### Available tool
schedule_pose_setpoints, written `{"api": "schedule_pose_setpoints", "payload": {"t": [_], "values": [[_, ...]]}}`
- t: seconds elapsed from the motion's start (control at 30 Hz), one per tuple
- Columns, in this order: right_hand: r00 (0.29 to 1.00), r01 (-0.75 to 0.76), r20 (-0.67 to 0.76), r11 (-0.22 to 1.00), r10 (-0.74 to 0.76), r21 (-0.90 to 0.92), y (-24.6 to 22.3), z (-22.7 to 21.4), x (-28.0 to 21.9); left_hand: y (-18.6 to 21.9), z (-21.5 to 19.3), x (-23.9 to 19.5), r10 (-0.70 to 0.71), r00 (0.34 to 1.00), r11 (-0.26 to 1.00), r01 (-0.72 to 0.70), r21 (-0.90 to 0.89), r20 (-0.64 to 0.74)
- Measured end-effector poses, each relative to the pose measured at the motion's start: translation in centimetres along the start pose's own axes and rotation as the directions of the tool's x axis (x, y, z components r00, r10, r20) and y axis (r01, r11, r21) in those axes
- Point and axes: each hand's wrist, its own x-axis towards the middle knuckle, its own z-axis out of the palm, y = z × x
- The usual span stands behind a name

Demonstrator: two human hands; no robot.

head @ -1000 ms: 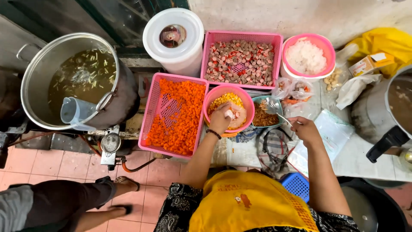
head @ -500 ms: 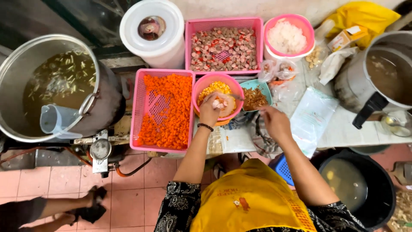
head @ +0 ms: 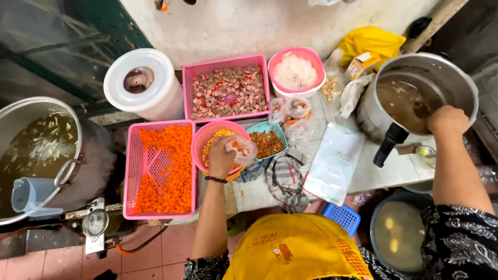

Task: Portioning various food ingredients such as diced carrots, corn, and sliced sausages into individual plastic bags.

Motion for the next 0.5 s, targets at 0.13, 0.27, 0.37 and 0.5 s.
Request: {"api": "schedule_pose_setpoints", "payload": {"t": [0.13,0.27,0.37,0.5], "values": [[0.984,-0.035,0.166,0.984,0.064,-0.175,0.6,0.9,2.6,7.5,2.3,1.1,0.056,0.997,0.998,-0.057,0.01,0.06],[0.941,0.045,0.339,0.99,0.003,-0.134,1.3,6.1,6.7,12.5,6.8,1.3,-0.035,0.983,0.999,0.038,-0.012,0.181],[0.93,0.034,0.368,0.999,-0.022,-0.026,1.6,10.4,9.6,13.3,11.6,1.2,0.011,0.964,0.995,0.015,-0.094,0.267],[0.822,0.385,0.345,0.889,-0.453,0.25,1.5,13.9,10.2,14.0,17.7,1.5,0.076,0.945,0.988,-0.028,-0.151,0.319]]}}
